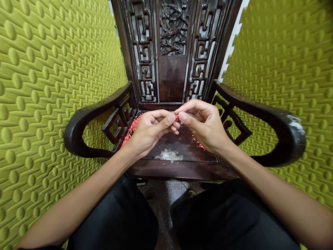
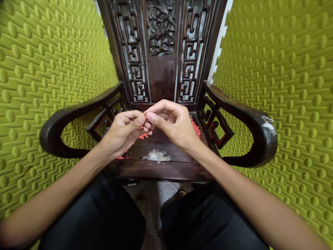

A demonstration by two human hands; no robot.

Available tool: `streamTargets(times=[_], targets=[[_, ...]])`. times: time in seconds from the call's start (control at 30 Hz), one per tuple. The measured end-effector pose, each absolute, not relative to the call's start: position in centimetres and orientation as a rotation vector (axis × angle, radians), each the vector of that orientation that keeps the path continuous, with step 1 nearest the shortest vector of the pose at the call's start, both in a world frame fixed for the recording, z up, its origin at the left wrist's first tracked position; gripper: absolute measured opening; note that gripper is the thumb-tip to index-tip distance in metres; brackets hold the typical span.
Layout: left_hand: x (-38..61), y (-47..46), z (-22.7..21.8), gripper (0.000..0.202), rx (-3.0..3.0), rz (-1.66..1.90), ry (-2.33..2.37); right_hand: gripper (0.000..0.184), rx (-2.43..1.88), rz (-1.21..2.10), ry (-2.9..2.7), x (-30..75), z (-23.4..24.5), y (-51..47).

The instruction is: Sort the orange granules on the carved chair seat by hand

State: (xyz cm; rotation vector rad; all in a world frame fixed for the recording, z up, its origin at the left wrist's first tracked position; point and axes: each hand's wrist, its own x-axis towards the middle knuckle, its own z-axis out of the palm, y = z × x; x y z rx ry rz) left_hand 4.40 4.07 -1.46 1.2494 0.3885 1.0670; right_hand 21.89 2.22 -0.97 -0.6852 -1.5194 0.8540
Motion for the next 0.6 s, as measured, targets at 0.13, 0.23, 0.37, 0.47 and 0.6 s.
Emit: streamTargets(times=[0.13, 0.23, 0.37, 0.47, 0.6], targets=[[4.50, 4.01, -1.44, 0.024, 1.230, 1.068, 0.421, 0.036, -0.668, 0.912, -1.490, 21.78, -0.96, 2.21], [4.53, 4.01, -1.47, 0.025, 1.227, 1.063, 0.435, 0.037, -0.657, 0.943, -1.476, 21.72, -1.07, 2.26], [4.53, 4.05, -1.69, 0.023, 1.234, 1.071, 0.417, 0.032, -0.607, 1.042, -1.441, 21.79, -1.19, 2.30], [4.60, 4.06, -1.81, 0.024, 1.220, 1.099, 0.422, 0.028, -0.576, 1.086, -1.415, 21.88, -1.21, 2.31], [4.73, 4.14, -1.78, 0.029, 1.232, 1.148, 0.475, 0.034, -0.607, 0.970, -1.471, 21.84, -1.31, 2.47]])
